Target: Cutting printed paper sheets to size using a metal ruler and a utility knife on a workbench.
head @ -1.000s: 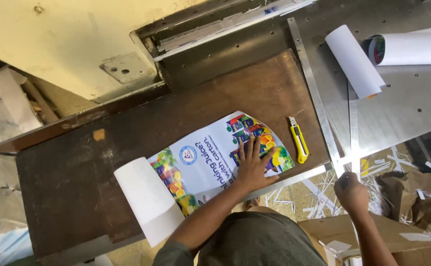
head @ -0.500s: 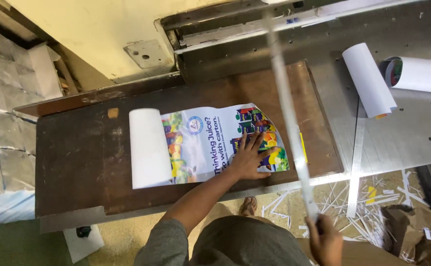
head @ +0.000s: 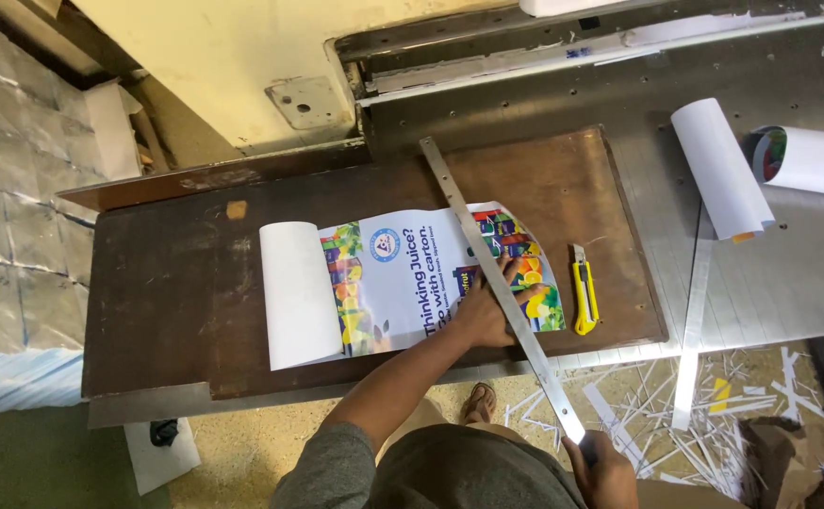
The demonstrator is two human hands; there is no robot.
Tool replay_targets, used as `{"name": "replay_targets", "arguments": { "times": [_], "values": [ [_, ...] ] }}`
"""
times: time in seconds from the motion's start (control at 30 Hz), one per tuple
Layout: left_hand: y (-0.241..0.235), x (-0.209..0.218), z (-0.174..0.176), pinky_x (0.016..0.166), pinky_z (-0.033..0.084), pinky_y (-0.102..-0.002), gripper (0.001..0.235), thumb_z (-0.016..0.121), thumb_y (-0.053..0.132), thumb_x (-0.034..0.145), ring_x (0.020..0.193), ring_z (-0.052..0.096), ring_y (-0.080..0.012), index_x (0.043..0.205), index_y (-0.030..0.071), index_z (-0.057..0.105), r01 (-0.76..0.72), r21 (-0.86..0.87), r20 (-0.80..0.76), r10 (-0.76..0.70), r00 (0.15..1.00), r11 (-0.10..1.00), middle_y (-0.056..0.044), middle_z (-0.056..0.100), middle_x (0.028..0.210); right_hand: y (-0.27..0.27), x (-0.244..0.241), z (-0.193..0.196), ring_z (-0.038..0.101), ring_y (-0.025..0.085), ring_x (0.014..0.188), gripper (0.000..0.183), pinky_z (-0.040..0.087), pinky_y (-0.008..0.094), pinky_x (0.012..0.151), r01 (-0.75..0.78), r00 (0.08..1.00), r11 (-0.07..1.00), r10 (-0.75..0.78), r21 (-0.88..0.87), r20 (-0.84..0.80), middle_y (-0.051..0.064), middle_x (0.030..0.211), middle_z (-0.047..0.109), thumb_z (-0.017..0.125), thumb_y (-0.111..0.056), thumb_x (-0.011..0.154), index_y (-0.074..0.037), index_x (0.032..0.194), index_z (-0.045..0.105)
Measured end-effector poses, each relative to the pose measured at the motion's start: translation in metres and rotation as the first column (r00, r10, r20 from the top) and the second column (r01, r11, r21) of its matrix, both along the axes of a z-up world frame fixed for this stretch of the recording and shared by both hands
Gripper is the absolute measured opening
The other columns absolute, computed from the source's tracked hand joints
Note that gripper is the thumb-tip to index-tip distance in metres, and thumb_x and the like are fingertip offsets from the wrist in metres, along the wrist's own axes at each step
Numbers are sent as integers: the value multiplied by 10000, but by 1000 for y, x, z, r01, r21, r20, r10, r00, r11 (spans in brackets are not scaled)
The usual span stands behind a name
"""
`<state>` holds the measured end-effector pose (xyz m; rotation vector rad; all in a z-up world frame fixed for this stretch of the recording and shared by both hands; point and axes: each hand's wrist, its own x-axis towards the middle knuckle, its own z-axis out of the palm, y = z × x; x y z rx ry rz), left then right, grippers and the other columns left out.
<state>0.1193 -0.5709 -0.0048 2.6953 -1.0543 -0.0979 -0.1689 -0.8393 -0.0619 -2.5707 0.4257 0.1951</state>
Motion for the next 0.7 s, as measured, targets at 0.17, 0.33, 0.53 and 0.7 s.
{"name": "replay_targets", "arguments": {
  "times": [0.17, 0.33, 0.53, 0.7],
  "values": [
    [0, -4, -16, 1269, -46, -674, 1107, 502, 871, 822, 1606, 100, -447, 1638, 178, 218, -1, 16, 91, -1, 996, 1000, -273, 153, 1702, 3, 24, 13, 639, 282, 503, 335, 458, 436, 541, -40, 989, 999, 39, -1, 143, 56, 596, 643, 718, -442, 898, -135, 880, 588],
    [-1, -6, -5, 1287, -64, -613, 1168, 359, 870, 853, 1627, 31, -358, 1622, -2, 256, -22, 75, 60, 18, 998, 997, -198, 152, 1735, 11, 50, 28, 531, 206, 475, 403, 418, 394, 518, -2, 991, 1000, 3, -4, 137, 44, 578, 579, 693, -450, 928, -109, 773, 547],
    [0, -12, -13, 1322, 47, -558, 1249, 568, 815, 802, 1610, 116, -412, 1611, -73, 226, -74, -124, 66, 83, 994, 990, -254, 158, 1721, 22, 59, 12, 606, 313, 526, 389, 446, 472, 567, 58, 994, 997, -63, 59, 91, 84, 612, 637, 698, -451, 930, -103, 832, 554],
    [20, -6, 37, 1252, 5, -576, 1223, 327, 906, 828, 1591, -20, -391, 1646, 26, 97, -1, 124, -196, 25, 980, 992, -209, -7, 1725, 23, 97, 43, 576, 124, 440, 458, 434, 259, 366, 70, 971, 997, -73, -22, -227, -5, 636, 686, 418, -502, 1091, -147, 968, 680]
  ]
}}
